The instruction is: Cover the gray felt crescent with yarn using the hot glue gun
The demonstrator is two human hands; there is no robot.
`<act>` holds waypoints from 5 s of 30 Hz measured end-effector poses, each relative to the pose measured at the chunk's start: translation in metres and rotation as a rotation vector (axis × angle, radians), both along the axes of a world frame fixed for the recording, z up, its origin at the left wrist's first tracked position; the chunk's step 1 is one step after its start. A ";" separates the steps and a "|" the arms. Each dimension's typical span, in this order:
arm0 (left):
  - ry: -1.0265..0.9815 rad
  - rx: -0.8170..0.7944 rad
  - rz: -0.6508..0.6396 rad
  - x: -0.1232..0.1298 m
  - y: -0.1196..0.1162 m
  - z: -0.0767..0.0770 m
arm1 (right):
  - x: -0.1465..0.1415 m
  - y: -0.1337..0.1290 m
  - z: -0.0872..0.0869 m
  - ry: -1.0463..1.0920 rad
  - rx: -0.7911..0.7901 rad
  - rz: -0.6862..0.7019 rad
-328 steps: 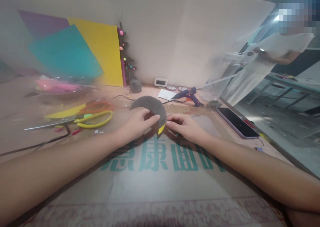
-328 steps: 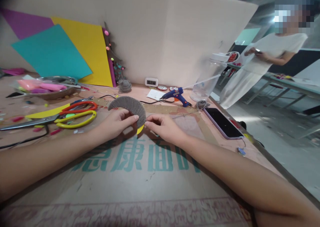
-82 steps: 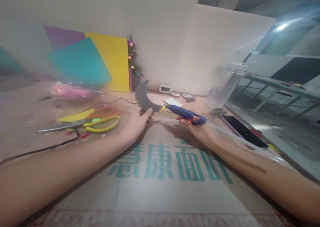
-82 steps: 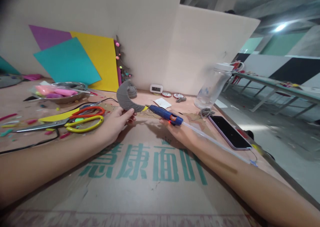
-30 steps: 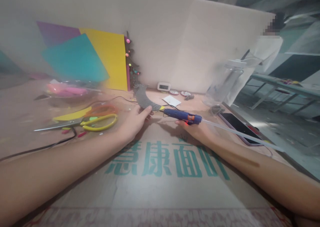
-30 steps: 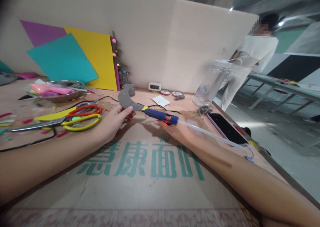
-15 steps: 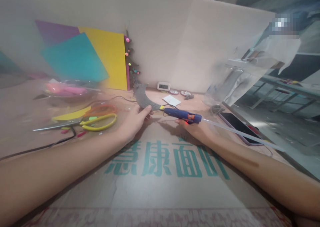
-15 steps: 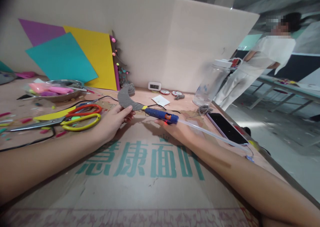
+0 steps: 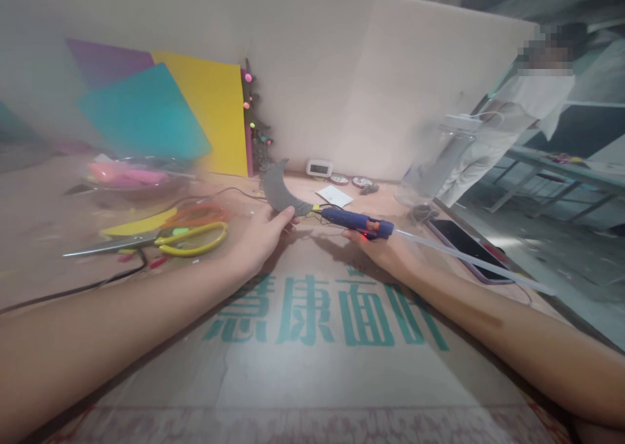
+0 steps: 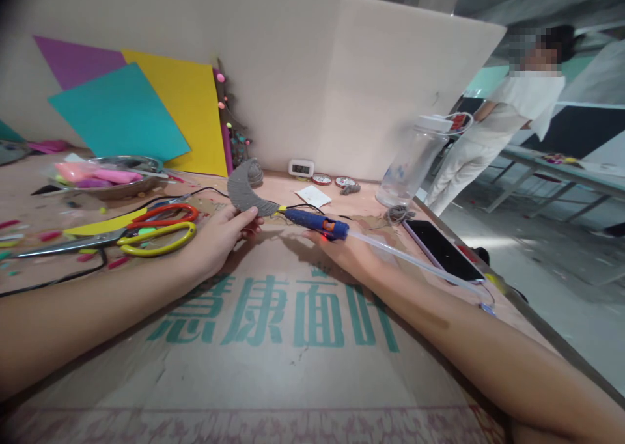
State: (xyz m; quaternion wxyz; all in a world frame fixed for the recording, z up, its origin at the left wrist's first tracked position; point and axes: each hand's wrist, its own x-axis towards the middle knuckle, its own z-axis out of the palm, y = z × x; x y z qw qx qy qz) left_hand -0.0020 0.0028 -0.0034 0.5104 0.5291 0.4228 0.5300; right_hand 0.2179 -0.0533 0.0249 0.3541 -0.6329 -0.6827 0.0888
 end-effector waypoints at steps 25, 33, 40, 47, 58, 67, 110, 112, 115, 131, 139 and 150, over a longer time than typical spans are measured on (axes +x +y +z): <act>0.074 0.046 -0.019 -0.002 0.001 -0.002 | 0.009 0.011 0.007 0.040 0.208 0.075; 0.130 0.083 -0.041 -0.002 -0.001 0.000 | 0.061 0.048 0.022 0.155 0.297 0.005; 0.160 0.110 -0.085 -0.002 0.001 -0.001 | 0.111 0.082 -0.004 -0.026 0.059 -0.288; 0.180 0.138 -0.105 -0.001 0.000 -0.001 | 0.114 0.089 -0.013 -0.084 0.053 -0.262; 0.205 0.112 -0.089 0.001 -0.003 0.000 | 0.119 0.095 -0.025 -0.131 0.093 -0.067; 0.142 0.075 -0.106 0.006 0.001 -0.002 | 0.122 0.095 -0.031 -0.110 0.155 -0.128; 0.170 0.041 -0.003 0.003 -0.010 0.009 | -0.010 0.004 -0.013 0.136 -0.094 0.320; 0.157 0.043 -0.015 0.003 -0.010 0.009 | -0.010 0.003 -0.013 0.138 -0.110 0.318; 0.133 0.057 -0.034 0.003 -0.009 0.007 | -0.011 0.004 -0.013 0.134 -0.116 0.310; 0.178 0.073 -0.050 0.003 -0.009 0.008 | -0.006 0.008 -0.020 0.031 0.002 0.245; 0.204 0.065 -0.055 0.001 -0.007 0.003 | -0.007 0.005 -0.016 0.093 0.031 0.304; 0.171 0.068 -0.105 0.003 -0.012 0.010 | -0.004 0.014 -0.015 0.139 0.094 0.306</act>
